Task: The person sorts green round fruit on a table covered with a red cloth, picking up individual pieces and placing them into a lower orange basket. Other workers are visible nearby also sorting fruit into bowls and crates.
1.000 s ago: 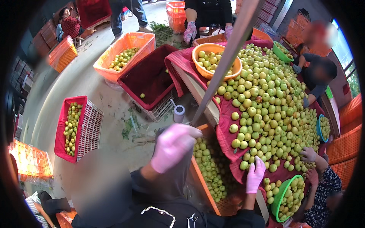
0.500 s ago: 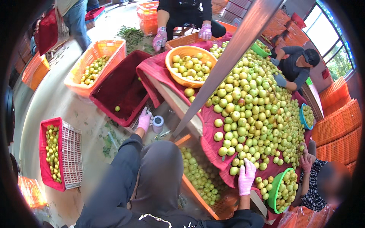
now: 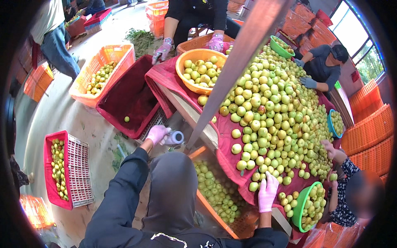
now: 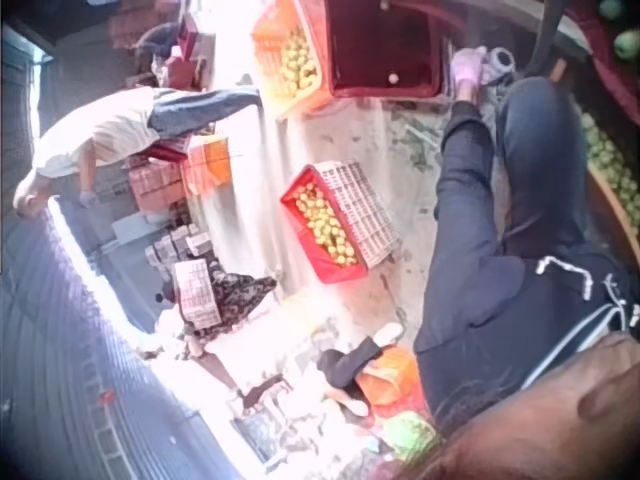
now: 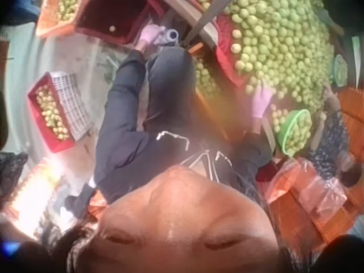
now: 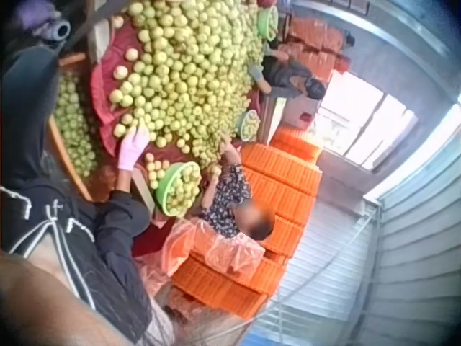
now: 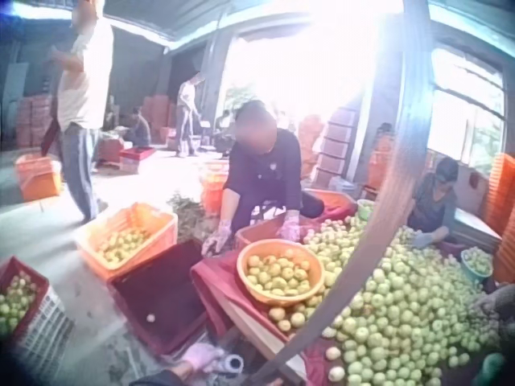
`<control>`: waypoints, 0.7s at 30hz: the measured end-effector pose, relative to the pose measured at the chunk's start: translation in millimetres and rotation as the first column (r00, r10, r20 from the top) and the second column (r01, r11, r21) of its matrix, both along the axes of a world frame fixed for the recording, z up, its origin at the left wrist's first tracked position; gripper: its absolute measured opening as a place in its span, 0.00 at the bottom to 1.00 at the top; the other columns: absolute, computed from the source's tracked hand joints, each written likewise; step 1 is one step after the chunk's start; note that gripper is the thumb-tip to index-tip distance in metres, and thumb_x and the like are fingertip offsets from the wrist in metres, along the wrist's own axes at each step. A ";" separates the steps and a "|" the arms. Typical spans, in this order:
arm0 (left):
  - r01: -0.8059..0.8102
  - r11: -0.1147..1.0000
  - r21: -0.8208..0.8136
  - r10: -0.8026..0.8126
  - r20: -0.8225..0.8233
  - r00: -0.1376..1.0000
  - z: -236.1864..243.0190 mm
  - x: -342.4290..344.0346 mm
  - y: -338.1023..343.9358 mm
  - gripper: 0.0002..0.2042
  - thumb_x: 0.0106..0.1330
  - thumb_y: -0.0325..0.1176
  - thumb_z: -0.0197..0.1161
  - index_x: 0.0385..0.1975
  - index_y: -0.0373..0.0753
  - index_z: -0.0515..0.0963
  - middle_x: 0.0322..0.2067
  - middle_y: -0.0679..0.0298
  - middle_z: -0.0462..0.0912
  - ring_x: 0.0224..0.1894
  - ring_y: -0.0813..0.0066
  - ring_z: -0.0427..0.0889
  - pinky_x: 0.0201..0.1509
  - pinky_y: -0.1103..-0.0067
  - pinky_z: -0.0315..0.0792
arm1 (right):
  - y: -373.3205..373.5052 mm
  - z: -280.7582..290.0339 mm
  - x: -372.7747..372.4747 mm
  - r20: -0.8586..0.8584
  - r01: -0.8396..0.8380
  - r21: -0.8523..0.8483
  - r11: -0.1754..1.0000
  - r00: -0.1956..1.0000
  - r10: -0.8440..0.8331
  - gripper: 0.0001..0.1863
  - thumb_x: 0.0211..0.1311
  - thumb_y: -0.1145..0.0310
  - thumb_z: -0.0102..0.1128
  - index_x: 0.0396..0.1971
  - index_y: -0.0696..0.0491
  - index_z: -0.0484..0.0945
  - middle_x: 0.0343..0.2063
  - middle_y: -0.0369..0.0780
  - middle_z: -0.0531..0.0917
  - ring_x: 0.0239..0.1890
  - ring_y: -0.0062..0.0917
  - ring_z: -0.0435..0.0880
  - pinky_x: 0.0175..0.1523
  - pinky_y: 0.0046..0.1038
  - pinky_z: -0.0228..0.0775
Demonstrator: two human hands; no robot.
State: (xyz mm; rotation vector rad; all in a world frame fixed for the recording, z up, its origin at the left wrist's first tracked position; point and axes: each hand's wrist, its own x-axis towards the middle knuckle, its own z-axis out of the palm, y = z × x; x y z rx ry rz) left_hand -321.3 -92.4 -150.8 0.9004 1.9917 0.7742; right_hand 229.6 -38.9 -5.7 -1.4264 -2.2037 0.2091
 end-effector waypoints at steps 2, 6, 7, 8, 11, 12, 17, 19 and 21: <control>-0.127 0.989 0.076 0.112 0.185 0.976 40.9 27.3 -7.9 0.21 0.73 0.48 0.61 0.27 0.35 0.82 0.21 0.56 0.83 0.18 0.67 0.82 0.28 0.71 0.76 | 1.5 -1.1 0.5 0.005 -0.007 0.005 1.000 1.000 0.007 0.18 0.70 0.72 0.58 0.58 0.58 0.79 0.51 0.47 0.81 0.57 0.41 0.77 0.66 0.40 0.66; -0.123 0.951 0.284 0.083 0.147 0.986 96.8 21.9 -20.3 0.18 0.70 0.46 0.65 0.30 0.33 0.82 0.24 0.57 0.84 0.27 0.69 0.85 0.34 0.71 0.76 | 4.3 -4.8 1.3 -0.006 -0.021 0.039 0.999 1.000 0.021 0.18 0.69 0.73 0.59 0.58 0.57 0.80 0.51 0.47 0.81 0.57 0.41 0.77 0.66 0.40 0.67; -0.150 0.939 0.310 0.095 0.186 0.978 126.9 23.5 -25.6 0.17 0.70 0.44 0.65 0.28 0.34 0.81 0.22 0.59 0.83 0.24 0.72 0.82 0.31 0.73 0.75 | 3.8 -5.2 2.4 -0.003 -0.019 0.045 0.999 1.000 0.019 0.18 0.69 0.73 0.59 0.58 0.57 0.80 0.51 0.47 0.81 0.57 0.41 0.77 0.66 0.40 0.67; -0.181 0.925 0.335 0.108 0.225 0.968 156.5 24.8 -31.0 0.16 0.70 0.42 0.65 0.27 0.35 0.81 0.21 0.61 0.82 0.21 0.76 0.80 0.28 0.75 0.74 | 4.2 -5.2 3.3 0.001 -0.019 0.051 0.999 1.000 0.019 0.19 0.69 0.73 0.60 0.58 0.57 0.80 0.51 0.47 0.81 0.57 0.41 0.77 0.66 0.40 0.67; -0.288 0.846 0.448 0.176 0.276 0.945 219.6 15.1 -38.8 0.12 0.70 0.36 0.64 0.24 0.38 0.80 0.16 0.69 0.77 0.16 0.81 0.75 0.22 0.80 0.69 | 1.2 -5.0 5.7 0.004 -0.013 0.048 0.999 1.000 0.013 0.19 0.68 0.72 0.60 0.58 0.57 0.80 0.51 0.47 0.82 0.57 0.41 0.77 0.66 0.40 0.67; -0.322 0.801 0.505 0.166 0.330 0.929 237.2 9.8 -38.5 0.13 0.70 0.37 0.65 0.24 0.38 0.79 0.15 0.69 0.76 0.15 0.81 0.75 0.20 0.81 0.68 | 1.1 -4.4 5.5 -0.001 -0.009 0.048 0.999 1.000 0.009 0.19 0.68 0.72 0.60 0.58 0.57 0.80 0.52 0.47 0.82 0.58 0.41 0.77 0.66 0.40 0.67; -0.340 0.729 0.594 0.166 0.328 0.930 287.4 -57.8 10.1 0.16 0.71 0.41 0.65 0.24 0.38 0.79 0.16 0.68 0.76 0.15 0.78 0.76 0.19 0.81 0.70 | -0.4 -0.4 5.0 -0.003 0.006 0.045 0.999 1.000 -0.006 0.20 0.68 0.70 0.60 0.58 0.55 0.80 0.52 0.46 0.82 0.58 0.41 0.77 0.66 0.40 0.66; -0.342 0.742 0.576 0.175 0.327 0.929 297.0 -95.1 34.7 0.14 0.70 0.43 0.66 0.28 0.38 0.80 0.18 0.68 0.77 0.15 0.78 0.77 0.18 0.80 0.73 | 1.4 -0.5 0.2 -0.015 -0.006 0.067 0.998 1.000 0.007 0.19 0.68 0.69 0.60 0.57 0.55 0.80 0.51 0.46 0.82 0.56 0.42 0.77 0.65 0.41 0.67; -0.345 0.759 0.552 0.282 0.198 0.939 301.7 -123.6 57.2 0.15 0.70 0.46 0.66 0.26 0.43 0.77 0.18 0.69 0.77 0.14 0.78 0.76 0.18 0.79 0.74 | 0.8 5.0 -6.5 -0.021 0.002 0.063 0.998 1.000 -0.001 0.18 0.68 0.69 0.61 0.56 0.54 0.80 0.50 0.45 0.82 0.55 0.42 0.77 0.63 0.42 0.67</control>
